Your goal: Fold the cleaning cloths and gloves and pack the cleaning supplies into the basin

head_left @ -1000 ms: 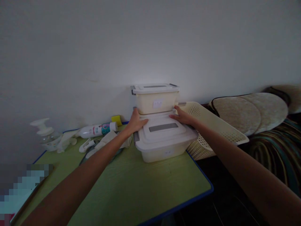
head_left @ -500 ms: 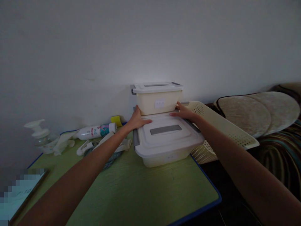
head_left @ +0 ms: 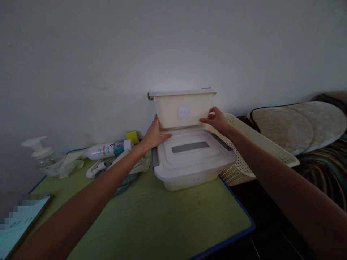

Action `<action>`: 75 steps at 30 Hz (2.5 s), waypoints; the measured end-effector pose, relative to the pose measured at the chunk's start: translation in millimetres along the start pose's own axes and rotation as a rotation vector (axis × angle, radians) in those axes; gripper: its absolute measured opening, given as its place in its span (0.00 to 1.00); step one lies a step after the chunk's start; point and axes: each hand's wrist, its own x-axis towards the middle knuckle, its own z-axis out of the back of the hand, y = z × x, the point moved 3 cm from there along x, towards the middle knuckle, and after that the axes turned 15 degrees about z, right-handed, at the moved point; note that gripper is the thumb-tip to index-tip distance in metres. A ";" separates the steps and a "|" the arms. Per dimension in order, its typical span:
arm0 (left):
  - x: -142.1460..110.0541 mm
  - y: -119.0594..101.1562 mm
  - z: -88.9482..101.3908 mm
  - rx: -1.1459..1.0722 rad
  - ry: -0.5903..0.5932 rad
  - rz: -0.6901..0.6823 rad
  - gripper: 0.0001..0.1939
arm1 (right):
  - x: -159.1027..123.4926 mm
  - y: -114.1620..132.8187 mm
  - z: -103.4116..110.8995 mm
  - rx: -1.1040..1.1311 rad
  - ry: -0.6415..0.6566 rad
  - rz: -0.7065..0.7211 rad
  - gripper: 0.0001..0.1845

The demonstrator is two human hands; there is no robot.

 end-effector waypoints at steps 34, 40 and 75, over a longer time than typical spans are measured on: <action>-140.0 -12.3 11.3 0.041 0.019 -0.003 0.44 | -129.2 68.1 14.6 -0.036 -0.061 0.033 0.26; -139.8 -8.1 7.0 0.052 0.003 0.001 0.44 | -129.7 61.1 16.1 -0.052 -0.057 0.060 0.28; -138.4 -2.8 -11.6 -0.495 0.137 0.270 0.50 | -145.6 41.8 9.3 0.149 -0.053 -0.059 0.29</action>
